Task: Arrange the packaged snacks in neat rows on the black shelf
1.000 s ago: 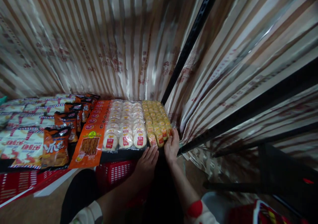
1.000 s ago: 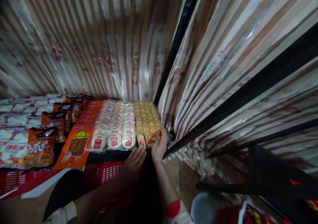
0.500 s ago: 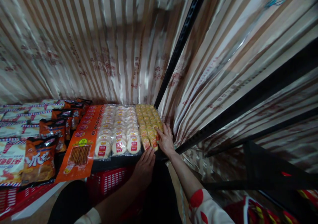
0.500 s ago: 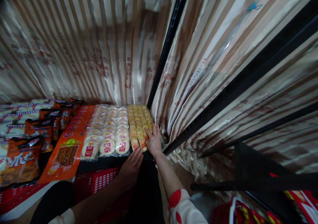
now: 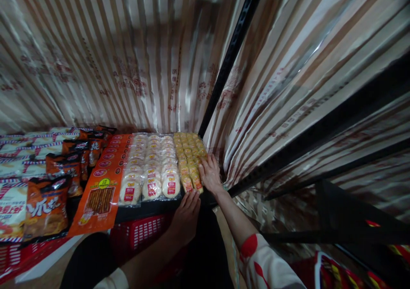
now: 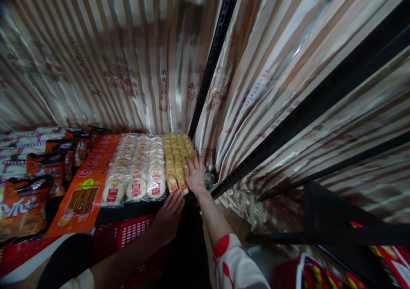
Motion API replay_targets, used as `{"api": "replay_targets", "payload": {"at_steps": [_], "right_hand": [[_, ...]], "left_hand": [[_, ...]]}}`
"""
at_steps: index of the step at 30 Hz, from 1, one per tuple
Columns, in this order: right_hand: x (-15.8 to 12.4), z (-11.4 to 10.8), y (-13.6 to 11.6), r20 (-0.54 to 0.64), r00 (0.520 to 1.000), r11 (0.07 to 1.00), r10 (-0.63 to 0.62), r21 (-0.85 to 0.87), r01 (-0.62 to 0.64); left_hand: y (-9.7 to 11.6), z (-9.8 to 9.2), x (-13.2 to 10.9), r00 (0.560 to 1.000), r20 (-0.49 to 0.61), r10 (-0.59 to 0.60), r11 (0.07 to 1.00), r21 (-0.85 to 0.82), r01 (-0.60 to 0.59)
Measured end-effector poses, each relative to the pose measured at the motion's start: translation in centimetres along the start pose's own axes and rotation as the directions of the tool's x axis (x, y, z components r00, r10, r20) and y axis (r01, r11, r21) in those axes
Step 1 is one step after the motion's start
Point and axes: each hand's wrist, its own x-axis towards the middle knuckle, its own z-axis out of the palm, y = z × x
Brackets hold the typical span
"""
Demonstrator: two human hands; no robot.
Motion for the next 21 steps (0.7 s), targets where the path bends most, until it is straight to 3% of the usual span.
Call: {"api": "replay_targets", "payload": {"at_steps": [10,15,21], "right_hand": [[0.6,-0.5,-0.7,0.039,0.999,0.998,0.029,-0.056,-0.026],[-0.2,-0.2,0.0,-0.030,0.993,0.990,0.115,0.081,-0.112],[-3.1,0.1,0.4,-0.133,0.966,0.951,0.223,0.248,-0.185]], "left_hand": [[-0.3,0.7,0.0,0.999,0.050,-0.022,1.000,0.024,0.020],[-0.3,0.3,0.1,1.000,0.021,-0.005,1.000,0.019,0.004],[-0.3,-0.3,-0.3,0.998,-0.047,0.045,0.999,0.010,-0.045]]}}
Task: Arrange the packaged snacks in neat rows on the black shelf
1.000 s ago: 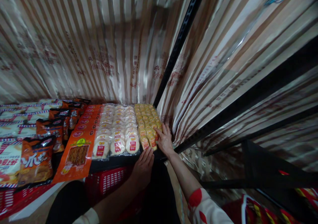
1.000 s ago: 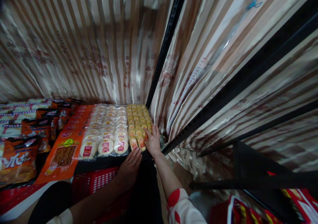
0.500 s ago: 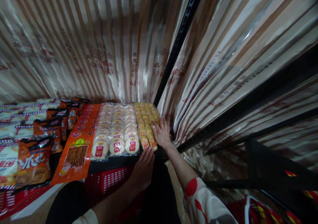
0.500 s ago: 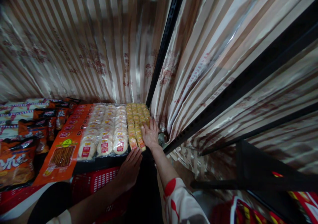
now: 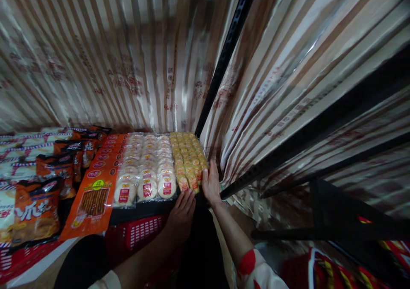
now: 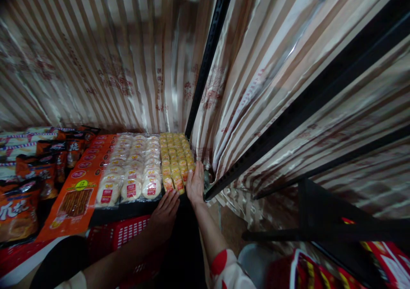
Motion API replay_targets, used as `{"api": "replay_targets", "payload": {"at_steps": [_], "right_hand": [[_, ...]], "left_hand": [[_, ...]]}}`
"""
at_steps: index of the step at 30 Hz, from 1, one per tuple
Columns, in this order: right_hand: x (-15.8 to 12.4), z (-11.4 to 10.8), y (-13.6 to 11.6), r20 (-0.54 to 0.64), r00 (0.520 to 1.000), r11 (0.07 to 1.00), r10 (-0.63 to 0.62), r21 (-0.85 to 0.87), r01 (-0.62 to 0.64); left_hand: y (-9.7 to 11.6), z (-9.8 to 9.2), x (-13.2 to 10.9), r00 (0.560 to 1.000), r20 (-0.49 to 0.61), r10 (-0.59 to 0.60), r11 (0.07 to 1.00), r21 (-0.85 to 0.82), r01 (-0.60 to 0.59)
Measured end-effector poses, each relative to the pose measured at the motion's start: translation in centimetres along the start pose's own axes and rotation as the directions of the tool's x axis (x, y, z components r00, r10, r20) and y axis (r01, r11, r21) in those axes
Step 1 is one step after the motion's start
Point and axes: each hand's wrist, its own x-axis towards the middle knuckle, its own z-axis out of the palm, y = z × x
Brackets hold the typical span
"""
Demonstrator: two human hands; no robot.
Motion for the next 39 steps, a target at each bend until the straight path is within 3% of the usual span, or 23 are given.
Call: {"api": "replay_targets", "payload": {"at_steps": [7,14,19,26,32,39], "right_hand": [[-2.8,0.5,0.7,-0.022,0.999,0.999,0.031,0.029,-0.030],[-3.4,0.9,1.2,0.013,0.999,0.999,0.042,0.011,-0.042],[-4.2,0.5,-0.1,-0.027,0.999,1.000,0.028,0.005,-0.028],[-7.6,0.4,-2.8,-0.110,0.991,0.997,-0.073,-0.024,0.071],[-8.9,1.0,-2.9,-0.145,0.989,1.000,-0.001,0.021,0.004],[-8.1,1.0,-2.5,-0.081,0.988,0.988,0.130,0.091,-0.123]], "left_hand": [[0.5,0.5,-0.4,0.998,0.043,-0.041,0.998,0.045,0.039],[0.1,1.0,-0.6,0.997,0.053,-0.048,0.997,0.060,0.045],[0.0,0.2,-1.0,0.999,0.022,-0.025,0.997,0.074,0.023],[-0.6,-1.4,-2.9,0.998,-0.045,-0.048,0.993,0.104,0.053],[-0.9,-1.7,-4.0,0.996,-0.049,-0.081,0.992,0.089,0.085],[-0.9,-0.8,-2.2,0.984,0.013,-0.180,0.982,0.050,0.179]]}}
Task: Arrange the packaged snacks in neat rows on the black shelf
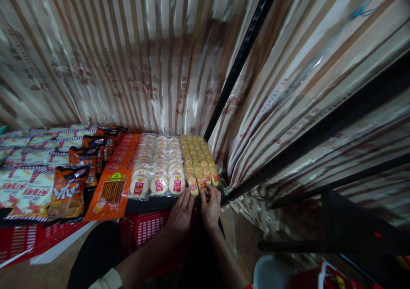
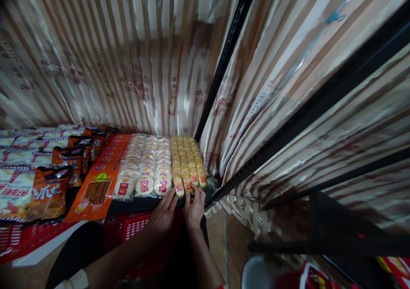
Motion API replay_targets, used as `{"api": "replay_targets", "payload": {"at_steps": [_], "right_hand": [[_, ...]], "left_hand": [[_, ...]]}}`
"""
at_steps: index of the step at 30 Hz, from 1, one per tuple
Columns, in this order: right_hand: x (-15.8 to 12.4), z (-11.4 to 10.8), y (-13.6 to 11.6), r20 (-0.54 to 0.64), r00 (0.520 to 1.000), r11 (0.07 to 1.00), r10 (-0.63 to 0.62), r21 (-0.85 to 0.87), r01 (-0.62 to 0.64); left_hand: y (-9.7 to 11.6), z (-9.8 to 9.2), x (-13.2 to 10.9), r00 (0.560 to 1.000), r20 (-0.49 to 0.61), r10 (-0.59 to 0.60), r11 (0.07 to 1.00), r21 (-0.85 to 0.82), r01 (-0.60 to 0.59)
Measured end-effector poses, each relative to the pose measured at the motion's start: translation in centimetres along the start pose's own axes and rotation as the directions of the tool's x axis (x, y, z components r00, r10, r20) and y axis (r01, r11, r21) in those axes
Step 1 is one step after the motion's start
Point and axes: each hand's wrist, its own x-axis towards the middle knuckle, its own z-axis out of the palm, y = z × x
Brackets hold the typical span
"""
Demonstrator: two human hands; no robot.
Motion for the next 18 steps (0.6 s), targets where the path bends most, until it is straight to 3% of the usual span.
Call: {"api": "replay_targets", "payload": {"at_steps": [7,18], "right_hand": [[0.6,0.0,-0.1,0.035,0.999,0.998,-0.030,-0.058,0.032],[1.0,-0.1,-0.6,0.068,0.998,0.996,-0.012,-0.084,0.018]], "left_hand": [[0.4,1.0,0.7,0.991,0.066,-0.118,0.988,-0.096,0.124],[0.7,0.5,1.6,0.991,0.057,-0.119,0.964,-0.233,0.129]]}}
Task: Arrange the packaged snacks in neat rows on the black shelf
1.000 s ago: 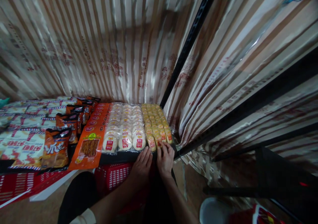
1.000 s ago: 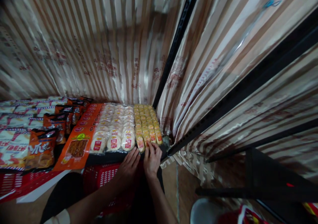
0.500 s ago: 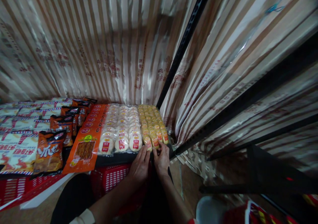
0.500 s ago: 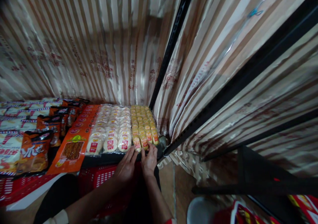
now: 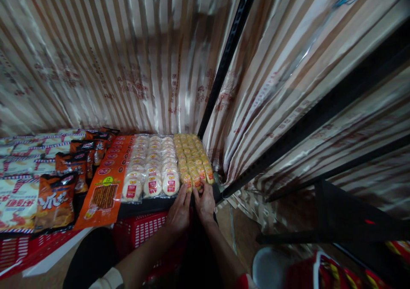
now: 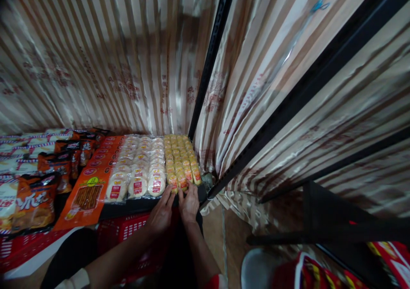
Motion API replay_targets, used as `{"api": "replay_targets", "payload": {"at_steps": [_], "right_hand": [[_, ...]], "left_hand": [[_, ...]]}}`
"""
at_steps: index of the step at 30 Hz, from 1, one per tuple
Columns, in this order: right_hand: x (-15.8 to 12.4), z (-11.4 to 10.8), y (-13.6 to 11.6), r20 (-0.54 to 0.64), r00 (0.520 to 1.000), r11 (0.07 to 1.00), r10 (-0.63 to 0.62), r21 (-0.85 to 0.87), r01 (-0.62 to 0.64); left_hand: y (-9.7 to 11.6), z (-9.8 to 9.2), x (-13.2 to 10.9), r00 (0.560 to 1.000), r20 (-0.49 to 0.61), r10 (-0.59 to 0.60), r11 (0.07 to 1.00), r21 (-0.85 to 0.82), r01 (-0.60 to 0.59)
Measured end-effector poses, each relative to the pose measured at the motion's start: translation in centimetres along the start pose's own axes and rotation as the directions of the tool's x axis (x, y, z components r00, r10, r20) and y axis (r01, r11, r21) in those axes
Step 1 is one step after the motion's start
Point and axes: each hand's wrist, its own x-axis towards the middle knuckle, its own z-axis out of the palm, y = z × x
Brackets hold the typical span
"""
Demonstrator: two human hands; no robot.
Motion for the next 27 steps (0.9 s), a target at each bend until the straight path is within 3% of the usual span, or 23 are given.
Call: {"api": "replay_targets", "payload": {"at_steps": [9,17,27], "right_hand": [[0.2,0.5,-0.1,0.016,0.993,0.987,0.121,0.104,-0.122],[-0.2,0.3,0.3,-0.048,0.996,0.988,0.073,0.142,-0.065],[-0.5,0.0,0.5,-0.056,0.998,0.994,0.004,0.113,0.002]], "left_hand": [[-1.2,0.3,0.3,1.000,0.019,0.018,1.000,0.009,-0.018],[-1.5,0.2,0.0,0.996,-0.033,0.087,0.995,0.046,-0.085],[-0.8,-0.5,0.2,0.993,-0.016,0.113,0.987,0.119,-0.110]]}}
